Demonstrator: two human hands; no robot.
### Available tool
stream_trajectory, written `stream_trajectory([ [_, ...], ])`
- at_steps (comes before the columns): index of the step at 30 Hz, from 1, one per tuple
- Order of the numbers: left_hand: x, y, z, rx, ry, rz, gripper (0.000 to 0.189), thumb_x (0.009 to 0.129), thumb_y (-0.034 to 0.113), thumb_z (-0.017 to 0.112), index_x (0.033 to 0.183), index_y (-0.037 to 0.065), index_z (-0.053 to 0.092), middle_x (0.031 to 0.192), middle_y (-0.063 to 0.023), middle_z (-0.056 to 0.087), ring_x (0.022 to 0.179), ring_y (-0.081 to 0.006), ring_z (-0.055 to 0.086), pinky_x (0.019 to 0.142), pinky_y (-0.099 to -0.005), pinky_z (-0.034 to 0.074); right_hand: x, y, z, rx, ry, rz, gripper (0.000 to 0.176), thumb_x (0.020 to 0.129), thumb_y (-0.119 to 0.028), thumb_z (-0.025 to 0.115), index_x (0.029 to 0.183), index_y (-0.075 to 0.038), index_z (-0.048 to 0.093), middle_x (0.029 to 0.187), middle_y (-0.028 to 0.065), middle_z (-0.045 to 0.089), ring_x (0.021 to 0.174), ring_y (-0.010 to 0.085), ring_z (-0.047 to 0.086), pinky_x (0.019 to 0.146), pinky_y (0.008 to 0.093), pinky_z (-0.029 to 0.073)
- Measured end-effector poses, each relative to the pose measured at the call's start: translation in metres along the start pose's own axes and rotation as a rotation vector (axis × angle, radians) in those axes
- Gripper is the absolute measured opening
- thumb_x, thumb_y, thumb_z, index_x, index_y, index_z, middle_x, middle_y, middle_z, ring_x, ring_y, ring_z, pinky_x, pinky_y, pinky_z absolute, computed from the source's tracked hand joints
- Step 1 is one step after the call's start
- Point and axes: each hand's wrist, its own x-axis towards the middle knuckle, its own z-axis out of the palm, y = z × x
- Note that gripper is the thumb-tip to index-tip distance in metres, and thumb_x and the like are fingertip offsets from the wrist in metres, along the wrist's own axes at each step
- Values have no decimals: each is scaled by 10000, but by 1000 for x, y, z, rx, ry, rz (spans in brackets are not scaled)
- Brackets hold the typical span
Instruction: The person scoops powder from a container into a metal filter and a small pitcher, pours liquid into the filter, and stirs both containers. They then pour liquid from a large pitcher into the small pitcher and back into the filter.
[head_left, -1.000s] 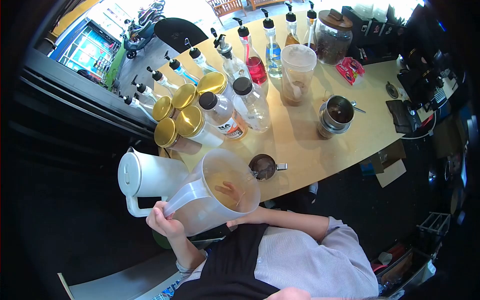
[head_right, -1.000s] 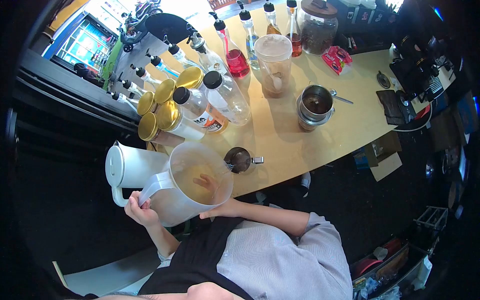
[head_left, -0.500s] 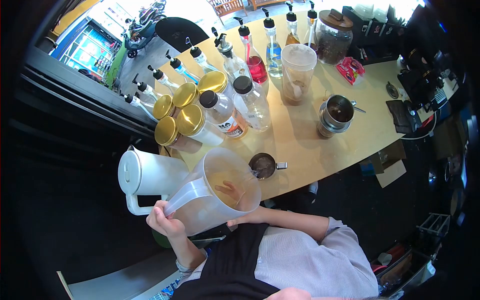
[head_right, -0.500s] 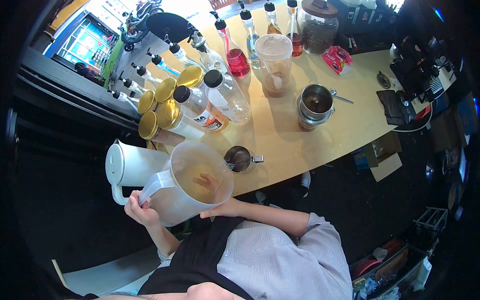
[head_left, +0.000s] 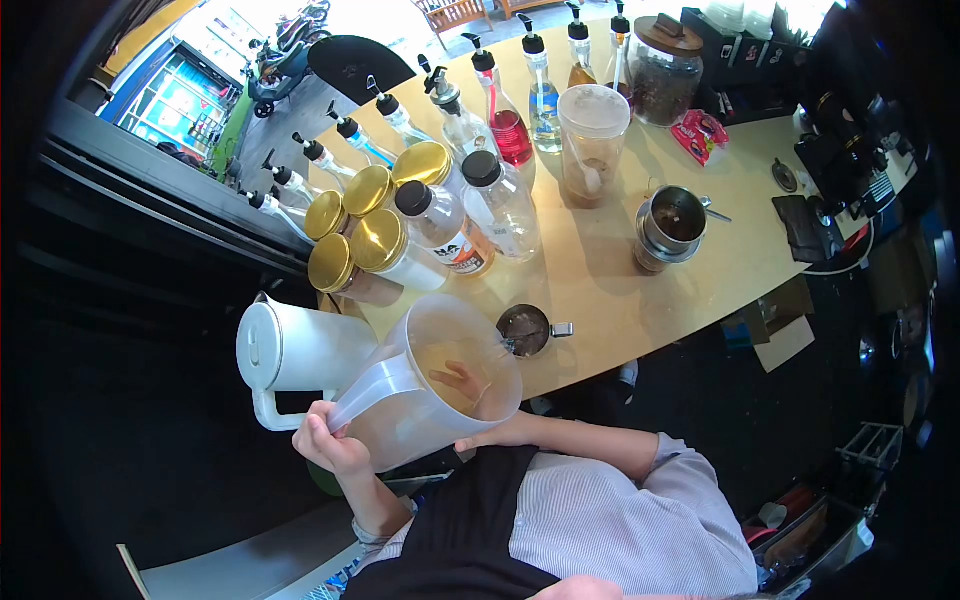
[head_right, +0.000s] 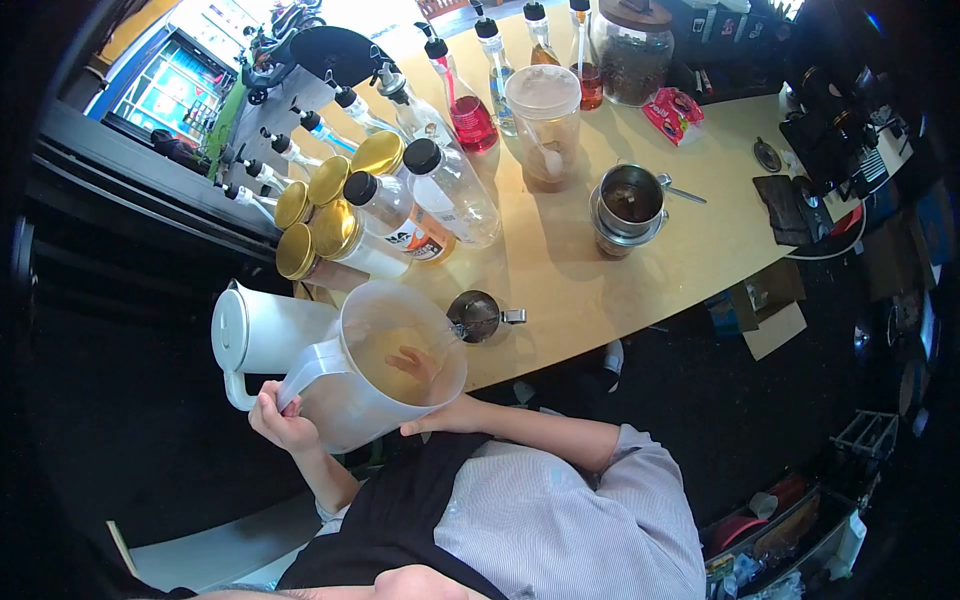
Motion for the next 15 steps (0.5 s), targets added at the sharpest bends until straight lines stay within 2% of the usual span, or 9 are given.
stream_trajectory([
  [15, 5, 10, 1, 48, 1, -14, 481, 957, 255, 321, 520, 59, 360, 446, -1, 310, 363, -103, 300, 397, -276, 173, 2, 9, -3, -51, -15, -20, 1206, 702, -292, 874, 1486, -43, -8, 1551, 183, 164, 1449, 282, 151, 1147, 477, 225],
])
